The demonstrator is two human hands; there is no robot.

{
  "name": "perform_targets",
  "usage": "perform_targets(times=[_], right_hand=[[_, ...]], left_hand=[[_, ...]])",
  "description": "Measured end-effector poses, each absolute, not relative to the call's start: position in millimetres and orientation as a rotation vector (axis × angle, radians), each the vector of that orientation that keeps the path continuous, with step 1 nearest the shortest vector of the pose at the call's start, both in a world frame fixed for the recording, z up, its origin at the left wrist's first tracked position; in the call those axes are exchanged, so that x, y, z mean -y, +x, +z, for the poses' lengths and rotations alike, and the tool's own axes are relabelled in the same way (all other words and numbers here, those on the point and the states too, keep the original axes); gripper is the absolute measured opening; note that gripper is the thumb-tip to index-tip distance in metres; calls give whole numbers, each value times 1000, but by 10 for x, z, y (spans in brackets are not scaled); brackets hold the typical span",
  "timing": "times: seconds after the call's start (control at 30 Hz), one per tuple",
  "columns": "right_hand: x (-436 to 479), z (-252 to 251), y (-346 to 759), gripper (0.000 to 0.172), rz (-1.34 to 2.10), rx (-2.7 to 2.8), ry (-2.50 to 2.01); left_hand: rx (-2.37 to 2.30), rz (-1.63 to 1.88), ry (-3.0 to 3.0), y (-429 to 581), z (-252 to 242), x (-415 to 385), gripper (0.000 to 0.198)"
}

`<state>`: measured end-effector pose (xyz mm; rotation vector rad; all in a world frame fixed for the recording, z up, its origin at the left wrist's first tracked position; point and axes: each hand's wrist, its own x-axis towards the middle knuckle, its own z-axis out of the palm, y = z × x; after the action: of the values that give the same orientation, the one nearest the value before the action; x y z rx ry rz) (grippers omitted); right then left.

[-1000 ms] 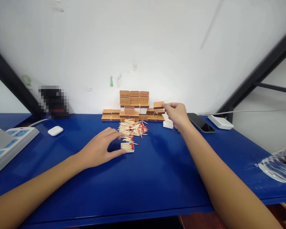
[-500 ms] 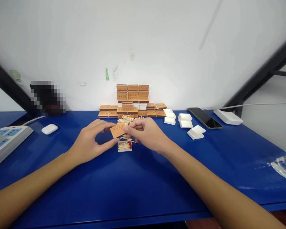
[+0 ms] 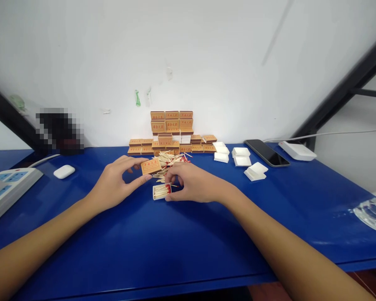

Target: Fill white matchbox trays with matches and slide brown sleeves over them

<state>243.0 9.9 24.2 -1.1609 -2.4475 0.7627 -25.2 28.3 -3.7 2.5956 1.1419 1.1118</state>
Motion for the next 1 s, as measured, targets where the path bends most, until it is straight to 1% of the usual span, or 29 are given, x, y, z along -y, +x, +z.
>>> perform_targets(times=[0.17,0.3,0.37,0.57,0.77,1.0], right_hand=[[-160,322,2544,26,715,2332,-1290],[-254,298,2654,30,758,2263,-1276],[-288,289,2687,34,811,2202,-1232],[-314,316,2711,41,1141,2005,-1189],[-339,310,2730,44,1210,1899,-1118],[-349,299,2756,45,1248,1916,-1100]], left_hand=[[-1192,1070,2558,-255,-43,-281,45],[-1227,1011,2500,-262,-65,-296,45],[-1225,995,2458,-266,-77,-305,44],[-1160,977,2251,-277,-70,-350,44],[-1110,962,2112,-259,-19,-359,44],[-1089,951,1997,-250,-14,-354,47]])
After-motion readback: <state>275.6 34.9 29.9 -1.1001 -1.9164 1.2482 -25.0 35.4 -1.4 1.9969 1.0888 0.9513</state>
